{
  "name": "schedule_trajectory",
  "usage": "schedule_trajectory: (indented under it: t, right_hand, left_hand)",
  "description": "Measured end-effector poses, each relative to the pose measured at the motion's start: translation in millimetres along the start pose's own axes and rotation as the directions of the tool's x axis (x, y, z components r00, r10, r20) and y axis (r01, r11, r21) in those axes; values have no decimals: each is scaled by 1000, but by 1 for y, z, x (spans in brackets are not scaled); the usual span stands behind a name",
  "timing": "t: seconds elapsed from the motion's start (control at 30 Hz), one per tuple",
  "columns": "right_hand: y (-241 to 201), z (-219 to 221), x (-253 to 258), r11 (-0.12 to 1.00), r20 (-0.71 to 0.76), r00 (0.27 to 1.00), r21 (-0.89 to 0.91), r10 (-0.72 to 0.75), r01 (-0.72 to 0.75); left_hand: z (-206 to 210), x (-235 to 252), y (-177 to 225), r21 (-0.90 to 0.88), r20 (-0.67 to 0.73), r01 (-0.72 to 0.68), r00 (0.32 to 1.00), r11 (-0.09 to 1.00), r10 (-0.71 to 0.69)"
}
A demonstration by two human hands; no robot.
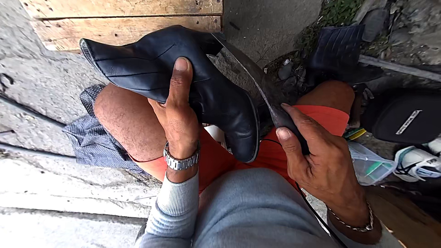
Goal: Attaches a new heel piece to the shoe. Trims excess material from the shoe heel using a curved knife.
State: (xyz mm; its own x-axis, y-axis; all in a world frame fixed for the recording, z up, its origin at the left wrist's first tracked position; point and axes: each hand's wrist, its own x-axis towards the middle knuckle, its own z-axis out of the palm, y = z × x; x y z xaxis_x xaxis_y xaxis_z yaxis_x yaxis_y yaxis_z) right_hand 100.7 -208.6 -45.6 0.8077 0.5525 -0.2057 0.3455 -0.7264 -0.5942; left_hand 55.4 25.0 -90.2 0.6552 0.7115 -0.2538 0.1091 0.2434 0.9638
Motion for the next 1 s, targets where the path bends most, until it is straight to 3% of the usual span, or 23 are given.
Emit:
schedule_trajectory:
  t: [0.77,1.0]
  right_hand:
    - [-12,-4,36,998,26,998,-6,-57,57]
    - [10,-23,8,999,-11,1000,44,8,-7]
  left_hand:
    - [0,2,-7,-78,-12,-24,1000,997,23]
    - [-3,12,-3,-147,-4,16,1000,989,-16]
